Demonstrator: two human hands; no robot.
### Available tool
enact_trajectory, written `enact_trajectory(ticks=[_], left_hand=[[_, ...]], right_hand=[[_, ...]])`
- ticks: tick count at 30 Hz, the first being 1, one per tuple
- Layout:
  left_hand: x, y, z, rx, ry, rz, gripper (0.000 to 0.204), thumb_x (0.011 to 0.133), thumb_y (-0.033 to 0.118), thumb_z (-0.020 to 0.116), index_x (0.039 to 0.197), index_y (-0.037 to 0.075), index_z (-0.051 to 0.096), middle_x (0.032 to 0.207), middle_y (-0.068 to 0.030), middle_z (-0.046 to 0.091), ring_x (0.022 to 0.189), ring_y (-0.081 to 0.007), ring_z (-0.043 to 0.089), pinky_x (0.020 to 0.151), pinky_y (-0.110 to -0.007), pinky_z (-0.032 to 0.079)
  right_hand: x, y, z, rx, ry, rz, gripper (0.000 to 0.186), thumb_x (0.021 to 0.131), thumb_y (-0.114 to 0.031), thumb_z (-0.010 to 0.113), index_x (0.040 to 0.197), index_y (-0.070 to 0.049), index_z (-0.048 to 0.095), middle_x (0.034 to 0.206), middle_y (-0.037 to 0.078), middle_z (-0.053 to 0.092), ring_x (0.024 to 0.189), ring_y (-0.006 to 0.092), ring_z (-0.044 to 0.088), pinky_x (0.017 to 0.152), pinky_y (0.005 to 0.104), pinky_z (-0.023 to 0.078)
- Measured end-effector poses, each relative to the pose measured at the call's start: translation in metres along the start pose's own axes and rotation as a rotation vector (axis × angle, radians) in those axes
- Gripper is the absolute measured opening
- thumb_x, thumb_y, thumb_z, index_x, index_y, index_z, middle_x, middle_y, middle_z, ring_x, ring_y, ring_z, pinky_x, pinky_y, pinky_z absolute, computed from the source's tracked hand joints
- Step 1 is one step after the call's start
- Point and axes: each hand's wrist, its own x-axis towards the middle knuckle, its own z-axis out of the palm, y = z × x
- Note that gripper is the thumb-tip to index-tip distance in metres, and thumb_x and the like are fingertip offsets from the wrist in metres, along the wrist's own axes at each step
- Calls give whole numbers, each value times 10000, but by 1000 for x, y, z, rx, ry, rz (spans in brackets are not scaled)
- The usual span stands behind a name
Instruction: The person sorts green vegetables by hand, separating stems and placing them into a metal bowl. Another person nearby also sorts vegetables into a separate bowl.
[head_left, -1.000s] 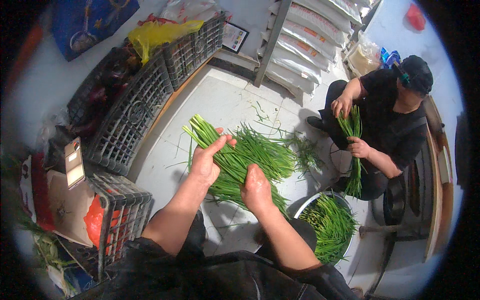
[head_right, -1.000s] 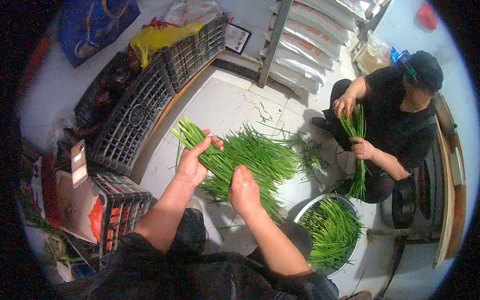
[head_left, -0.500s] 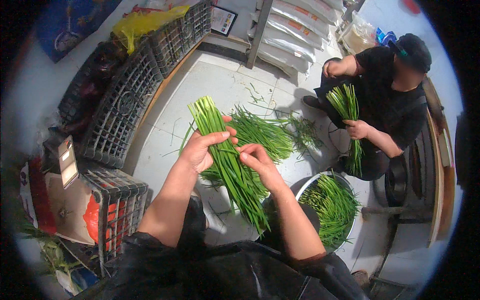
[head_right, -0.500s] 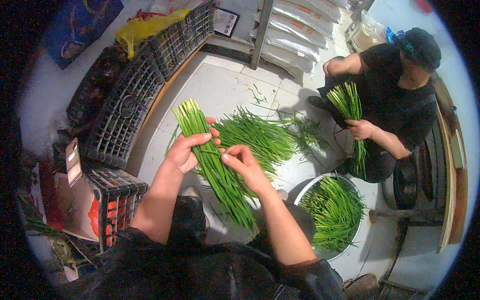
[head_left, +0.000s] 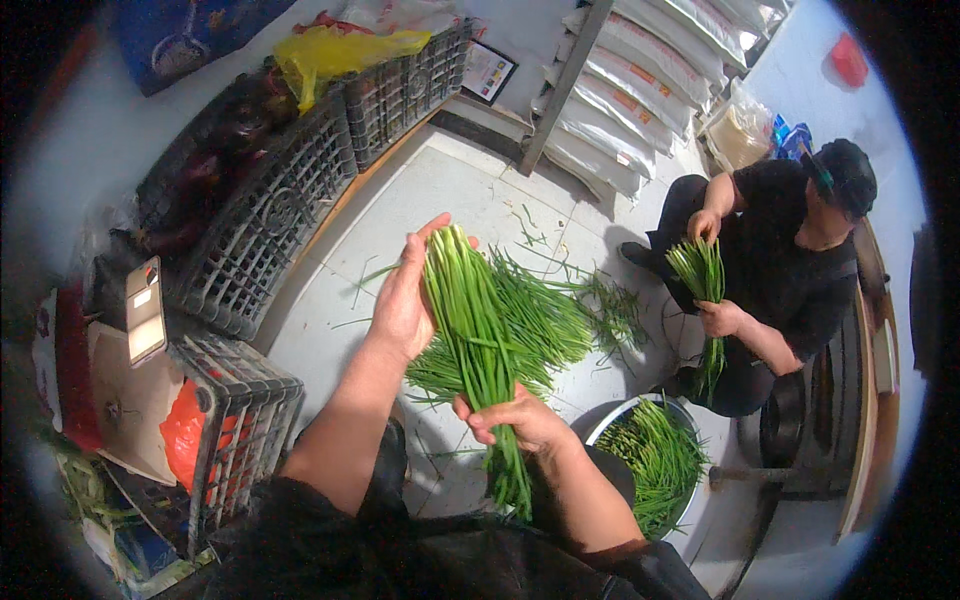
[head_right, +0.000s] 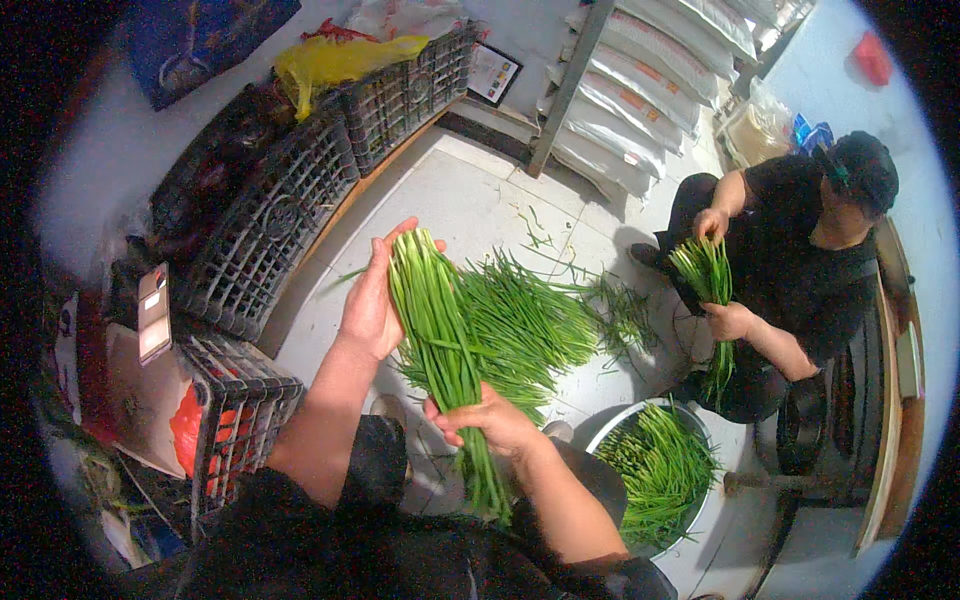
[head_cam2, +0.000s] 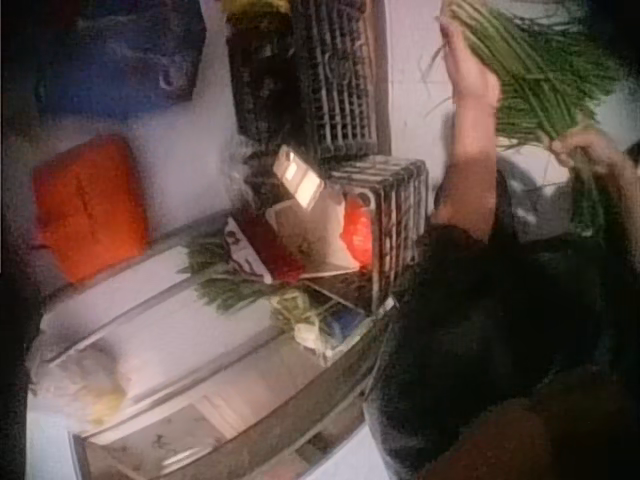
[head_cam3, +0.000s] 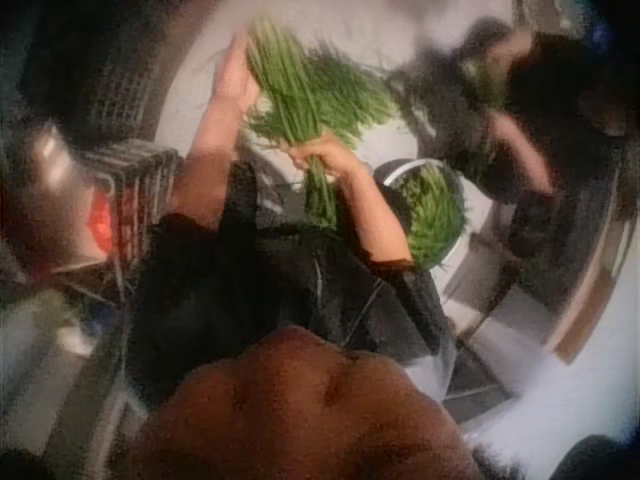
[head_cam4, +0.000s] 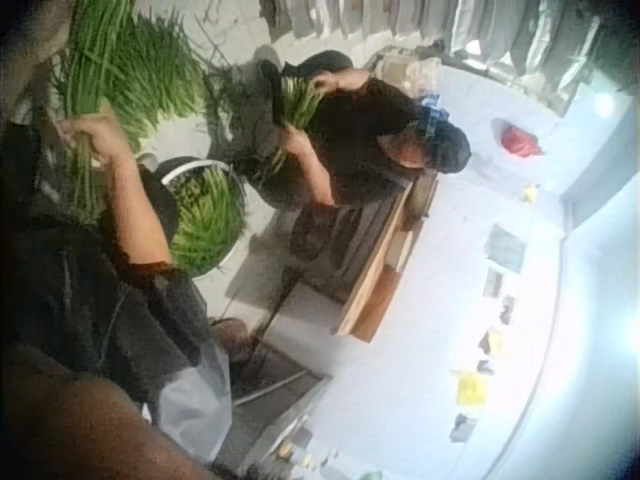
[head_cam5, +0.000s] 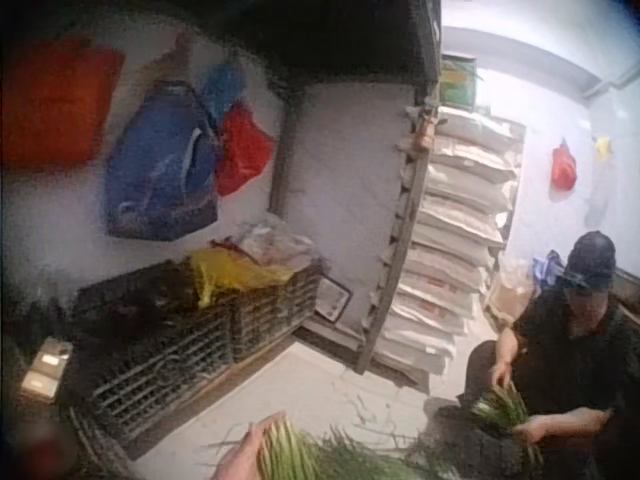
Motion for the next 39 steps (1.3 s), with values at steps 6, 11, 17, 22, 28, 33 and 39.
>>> enact_trajectory(ticks=[6,11,17,22,28,33,39], left_hand=[[17,45,-68,686,412,232,460,949,443,386,1030,26,563,779,-47,563,688,-123,567,583,-249,460],[12,43,-104,1945,468,229,521,821,311,641,1205,-1,478,995,-105,601,910,-210,575,781,-340,474],[-4,-14,-26,633,-237,-138,452,836,237,656,1169,-22,494,1107,-98,563,1024,-182,537,860,-326,462],[-21,-13,12,491,-158,-233,272,871,107,599,1101,-6,509,1019,-47,587,870,-126,586,714,-279,526],[-13,-2,5,641,-21,117,351,788,11,658,1098,-4,494,1007,-60,571,865,-111,573,668,-246,519],[-13,0,3,1269,38,671,280,695,-20,696,953,64,624,957,-67,556,754,-140,578,587,-241,469],[1,22,-17,1283,258,737,56,769,26,663,821,26,643,768,-40,571,623,-101,521,562,-239,435]], right_hand=[[-25,-8,-8,-157,136,42,264,688,-51,679,917,-18,552,790,49,562,560,98,479,493,233,370],[-31,1,-28,-562,510,-147,197,756,-75,646,923,-22,556,792,23,575,634,148,529,609,279,446],[-21,11,-41,-1221,905,-554,402,712,-28,693,1055,1,485,841,157,635,789,252,627,709,339,482],[-19,6,-41,-1227,898,-397,415,671,26,641,1043,20,455,856,210,615,829,352,617,713,392,480],[-22,1,-40,-1333,875,-409,447,670,27,633,1068,7,431,880,245,587,856,423,578,728,447,473],[-24,2,-41,-1323,858,-426,444,681,59,629,1077,14,434,929,221,590,880,371,584,758,369,460],[-25,5,-49,-1248,827,-405,450,715,23,660,1107,22,438,980,200,606,894,307,598,782,331,456]])
